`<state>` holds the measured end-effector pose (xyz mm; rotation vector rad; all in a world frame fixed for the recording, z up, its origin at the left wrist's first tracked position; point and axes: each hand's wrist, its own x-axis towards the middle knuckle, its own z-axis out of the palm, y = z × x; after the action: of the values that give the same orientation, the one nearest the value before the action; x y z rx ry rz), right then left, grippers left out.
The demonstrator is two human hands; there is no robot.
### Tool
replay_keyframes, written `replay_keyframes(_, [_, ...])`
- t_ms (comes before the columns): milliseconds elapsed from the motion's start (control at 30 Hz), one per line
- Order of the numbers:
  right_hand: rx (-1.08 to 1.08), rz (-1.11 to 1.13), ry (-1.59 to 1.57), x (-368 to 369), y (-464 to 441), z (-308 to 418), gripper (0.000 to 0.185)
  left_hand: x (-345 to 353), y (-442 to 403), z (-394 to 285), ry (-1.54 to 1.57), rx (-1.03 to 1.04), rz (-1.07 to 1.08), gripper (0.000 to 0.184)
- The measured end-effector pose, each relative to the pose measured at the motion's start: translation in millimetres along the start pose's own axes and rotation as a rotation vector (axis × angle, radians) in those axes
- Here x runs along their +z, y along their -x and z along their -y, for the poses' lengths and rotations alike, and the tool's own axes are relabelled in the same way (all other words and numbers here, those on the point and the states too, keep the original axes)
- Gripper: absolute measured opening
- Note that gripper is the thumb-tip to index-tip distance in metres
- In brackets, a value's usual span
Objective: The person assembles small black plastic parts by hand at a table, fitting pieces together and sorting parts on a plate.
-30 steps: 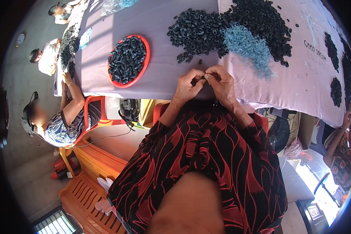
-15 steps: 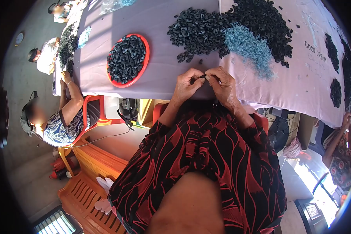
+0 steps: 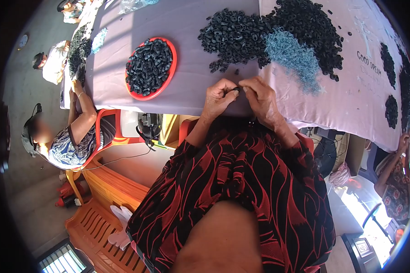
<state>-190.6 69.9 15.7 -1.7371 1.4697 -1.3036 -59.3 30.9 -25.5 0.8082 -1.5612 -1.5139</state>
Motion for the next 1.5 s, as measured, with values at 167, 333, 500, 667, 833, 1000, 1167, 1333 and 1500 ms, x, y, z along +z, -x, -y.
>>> replay_keyframes(167, [-0.111,-0.027,0.138,11.4,-20.8,-25.3,0.017,0.9,-1.2,0.4,0.048,0.015,-0.052,0.008])
replay_keyframes(333, [-0.069,0.068,0.465,18.3,-30.8,-27.7,0.017,1.1,-1.7,3.6,0.048,0.002,-0.052,0.007])
replay_keyframes(500, [-0.08,-0.004,0.519,21.5,-29.7,-29.8,0.015,2.7,-1.6,-7.0,0.141,-0.025,-0.042,0.007])
replay_keyframes(667, [-0.098,-0.161,0.147,17.6,-26.2,-32.3,0.008,2.7,-2.2,-11.5,0.184,0.078,-0.037,0.009])
replay_keyframes(833, [-0.008,-0.169,0.042,12.4,-22.5,-31.7,0.01,0.6,-1.5,-9.2,0.218,0.058,-0.026,0.011])
replay_keyframes(1000, [-0.01,-0.183,0.009,13.4,-20.8,-35.0,0.01,-2.1,-1.4,-3.1,0.23,0.072,-0.01,0.014])
replay_keyframes(1167, [0.095,-0.172,-0.264,9.0,-17.3,-36.9,0.011,-2.3,-1.0,-3.1,0.231,0.076,-0.018,0.014])
replay_keyframes(1333, [0.363,-0.169,-0.569,1.1,-16.0,-26.5,0.011,-2.1,-0.9,-5.2,0.221,0.08,-0.007,0.012])
replay_keyframes(1500, [0.359,-0.167,-0.655,-2.6,-17.5,-31.6,0.011,-2.3,-0.6,-6.1,0.198,0.071,-0.01,0.01])
